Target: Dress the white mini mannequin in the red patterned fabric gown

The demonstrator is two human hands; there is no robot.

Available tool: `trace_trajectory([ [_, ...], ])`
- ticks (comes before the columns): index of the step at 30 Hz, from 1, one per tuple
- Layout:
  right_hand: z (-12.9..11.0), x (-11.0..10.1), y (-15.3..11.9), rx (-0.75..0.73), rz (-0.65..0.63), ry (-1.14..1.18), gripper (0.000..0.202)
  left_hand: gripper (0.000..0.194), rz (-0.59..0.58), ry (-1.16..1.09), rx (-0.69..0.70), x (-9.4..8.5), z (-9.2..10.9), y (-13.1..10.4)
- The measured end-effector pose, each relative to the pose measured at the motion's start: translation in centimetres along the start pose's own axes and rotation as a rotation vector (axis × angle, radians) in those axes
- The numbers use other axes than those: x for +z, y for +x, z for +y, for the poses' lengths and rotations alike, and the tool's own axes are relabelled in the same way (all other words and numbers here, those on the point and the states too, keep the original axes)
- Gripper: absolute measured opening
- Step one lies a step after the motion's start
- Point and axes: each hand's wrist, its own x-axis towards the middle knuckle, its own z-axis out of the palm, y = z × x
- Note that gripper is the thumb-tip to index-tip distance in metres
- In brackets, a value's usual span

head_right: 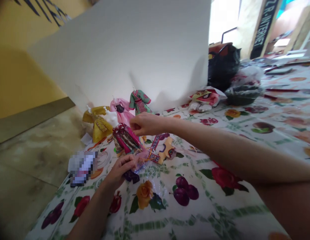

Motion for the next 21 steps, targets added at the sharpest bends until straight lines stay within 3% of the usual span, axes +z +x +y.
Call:
trace_trajectory([
  [10, 1.2, -0.1, 5.0, -0.031, 0.034, -0.141, 0.005, 0.04, 0.013, 0.055, 0.003, 0.5, 0.5, 0.0],
  [21, 1.5, 0.3, 6.9, 0.014, 0.044, -0.208, 0.009, 0.041, 0.036, 0.025, -0.041, 0.6, 0.7, -0.1],
])
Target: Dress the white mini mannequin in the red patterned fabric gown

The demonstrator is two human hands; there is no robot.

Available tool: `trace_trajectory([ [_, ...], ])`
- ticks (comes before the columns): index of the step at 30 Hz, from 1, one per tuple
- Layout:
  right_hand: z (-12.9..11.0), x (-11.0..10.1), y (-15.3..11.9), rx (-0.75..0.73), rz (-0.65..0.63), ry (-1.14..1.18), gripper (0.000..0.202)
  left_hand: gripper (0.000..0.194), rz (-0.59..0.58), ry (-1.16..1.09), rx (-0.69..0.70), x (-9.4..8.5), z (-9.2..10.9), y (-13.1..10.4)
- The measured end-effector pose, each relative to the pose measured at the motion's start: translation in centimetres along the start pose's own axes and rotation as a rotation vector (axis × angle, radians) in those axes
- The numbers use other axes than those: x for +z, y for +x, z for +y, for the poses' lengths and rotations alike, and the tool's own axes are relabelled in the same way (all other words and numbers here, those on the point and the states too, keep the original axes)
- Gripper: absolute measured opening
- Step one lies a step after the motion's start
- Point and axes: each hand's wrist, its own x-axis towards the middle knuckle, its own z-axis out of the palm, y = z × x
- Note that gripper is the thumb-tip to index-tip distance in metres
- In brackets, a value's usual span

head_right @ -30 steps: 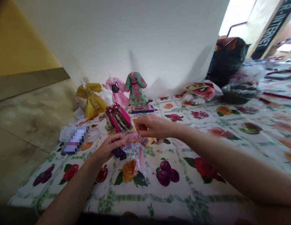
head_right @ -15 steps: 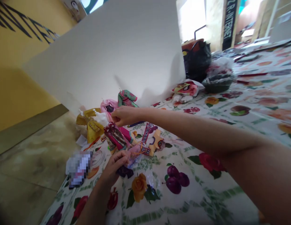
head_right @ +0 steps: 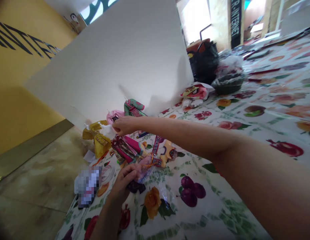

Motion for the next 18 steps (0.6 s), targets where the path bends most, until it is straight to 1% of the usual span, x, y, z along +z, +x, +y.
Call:
trace_trajectory([
  [2, 0.1, -0.5, -0.1, 0.004, -0.001, -0.002, 0.01, 0.039, -0.004, -0.004, 0.007, 0.0, 0.0, 0.0],
  [7, 0.8, -2.4, -0.7, -0.017, 0.0, 0.003, 0.016, 0.037, -0.033, 0.029, 0.047, -0.2, 0.1, 0.0],
  [10, 1.3, -2.9, -0.9, -0.031, 0.008, 0.018, 0.017, 0.037, -0.035, 0.045, 0.052, -0.2, 0.1, 0.0],
  [13, 1.3, -2.3, -0.9, -0.012, -0.01, 0.034, 0.017, 0.037, -0.044, 0.043, 0.049, -0.1, 0.1, 0.0],
  [18, 0.8, -0.7, -0.5, -0.004, -0.033, 0.039, 0.018, 0.04, -0.041, 0.041, 0.047, 0.0, 0.1, 0.0],
])
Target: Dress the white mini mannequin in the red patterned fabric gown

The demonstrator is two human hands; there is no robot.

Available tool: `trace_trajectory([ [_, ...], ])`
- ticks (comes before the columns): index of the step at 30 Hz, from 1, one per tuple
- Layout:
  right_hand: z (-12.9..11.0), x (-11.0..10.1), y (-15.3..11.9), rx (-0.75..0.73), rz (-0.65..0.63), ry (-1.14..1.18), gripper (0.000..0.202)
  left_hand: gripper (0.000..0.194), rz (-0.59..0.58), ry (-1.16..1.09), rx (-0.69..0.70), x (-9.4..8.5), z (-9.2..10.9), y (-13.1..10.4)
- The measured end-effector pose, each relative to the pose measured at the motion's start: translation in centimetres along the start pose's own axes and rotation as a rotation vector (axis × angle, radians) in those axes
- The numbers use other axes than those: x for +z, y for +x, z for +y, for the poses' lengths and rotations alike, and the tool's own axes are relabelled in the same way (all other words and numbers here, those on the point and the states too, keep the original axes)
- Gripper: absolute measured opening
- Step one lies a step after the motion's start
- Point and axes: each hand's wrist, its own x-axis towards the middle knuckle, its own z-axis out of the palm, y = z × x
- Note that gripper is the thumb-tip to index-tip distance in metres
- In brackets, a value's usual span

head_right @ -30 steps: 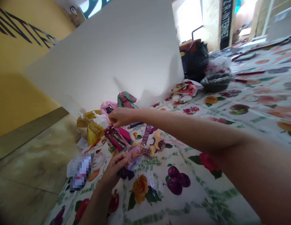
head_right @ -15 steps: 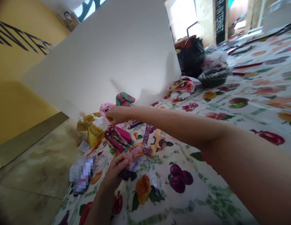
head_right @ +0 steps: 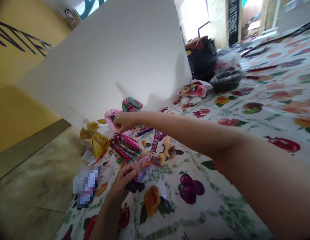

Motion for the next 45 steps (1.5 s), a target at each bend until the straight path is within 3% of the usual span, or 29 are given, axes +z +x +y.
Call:
trace_trajectory([
  [19, 0.0, 1.6, 1.5, -0.035, 0.025, 0.018, 0.012, 0.031, -0.054, -0.024, 0.007, -0.5, -0.5, -0.1],
  [24, -0.3, 1.0, 0.9, -0.018, 0.025, 0.005, 0.017, 0.031, -0.031, -0.001, -0.003, -0.5, -0.5, -0.1],
  [33, -1.4, -1.7, -4.3, 0.002, 0.036, 0.033, 0.012, 0.03, -0.037, 0.031, 0.017, -0.5, -0.4, -0.2],
  [40, -4.4, -3.6, -9.9, -0.013, -0.055, 0.119, 0.007, 0.034, 0.002, -0.072, 0.01, -0.6, -0.4, 0.0],
  [45, -4.6, -1.7, -13.2, 0.084, -0.206, 0.173, 0.006, 0.038, 0.1, -0.123, -0.007, -0.8, -0.2, 0.2],
])
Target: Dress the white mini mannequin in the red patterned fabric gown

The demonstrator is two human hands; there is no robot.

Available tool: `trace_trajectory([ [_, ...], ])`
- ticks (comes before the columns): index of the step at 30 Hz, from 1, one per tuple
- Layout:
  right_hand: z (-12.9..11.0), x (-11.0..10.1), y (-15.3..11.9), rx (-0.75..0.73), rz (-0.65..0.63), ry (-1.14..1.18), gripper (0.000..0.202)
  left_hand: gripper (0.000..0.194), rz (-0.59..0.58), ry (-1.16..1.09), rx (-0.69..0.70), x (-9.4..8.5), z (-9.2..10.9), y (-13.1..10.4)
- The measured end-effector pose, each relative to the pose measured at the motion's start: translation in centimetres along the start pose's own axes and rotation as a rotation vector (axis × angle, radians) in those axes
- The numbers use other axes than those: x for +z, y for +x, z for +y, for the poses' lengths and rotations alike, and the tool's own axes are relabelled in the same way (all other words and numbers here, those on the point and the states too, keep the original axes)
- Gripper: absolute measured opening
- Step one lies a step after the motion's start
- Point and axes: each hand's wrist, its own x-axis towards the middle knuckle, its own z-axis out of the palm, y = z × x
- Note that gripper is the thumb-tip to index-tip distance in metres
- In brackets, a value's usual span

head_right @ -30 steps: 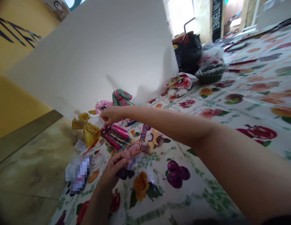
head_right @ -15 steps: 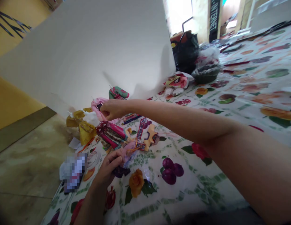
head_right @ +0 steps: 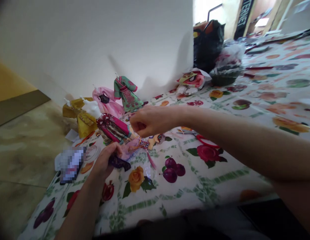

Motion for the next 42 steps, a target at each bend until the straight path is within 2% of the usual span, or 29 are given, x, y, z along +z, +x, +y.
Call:
trace_trajectory([
  [4, 2.4, 3.2, -0.7, 0.165, -0.147, -0.013, 0.006, 0.041, 0.079, -0.041, -0.016, 0.0, 0.2, 0.1],
  [8, 3.7, 4.6, -0.9, 0.265, -0.175, -0.111, 0.013, 0.043, 0.138, -0.074, -0.025, 0.1, 0.4, 0.2],
  [16, 2.1, 4.1, 0.0, 0.181, -0.137, -0.07, 0.024, 0.039, 0.174, -0.102, -0.003, 0.2, 0.5, 0.4],
  [24, 0.9, 4.4, 2.3, 0.029, -0.044, -0.005, 0.022, 0.032, 0.213, -0.138, 0.035, 0.2, 0.7, 0.2],
  [30, 2.5, 5.3, 3.6, 0.059, -0.07, 0.02, 0.02, 0.033, 0.212, -0.234, 0.102, -0.6, 1.7, 0.1],
  [35, 4.3, 6.8, 4.2, 0.1, -0.128, 0.017, 0.022, 0.035, 0.254, -0.299, 0.155, -1.5, 2.9, 0.0],
  [42, 5.7, 8.7, 5.2, 0.104, -0.153, -0.054, 0.024, 0.036, 0.325, -0.341, 0.228, -2.4, 3.1, 0.2],
])
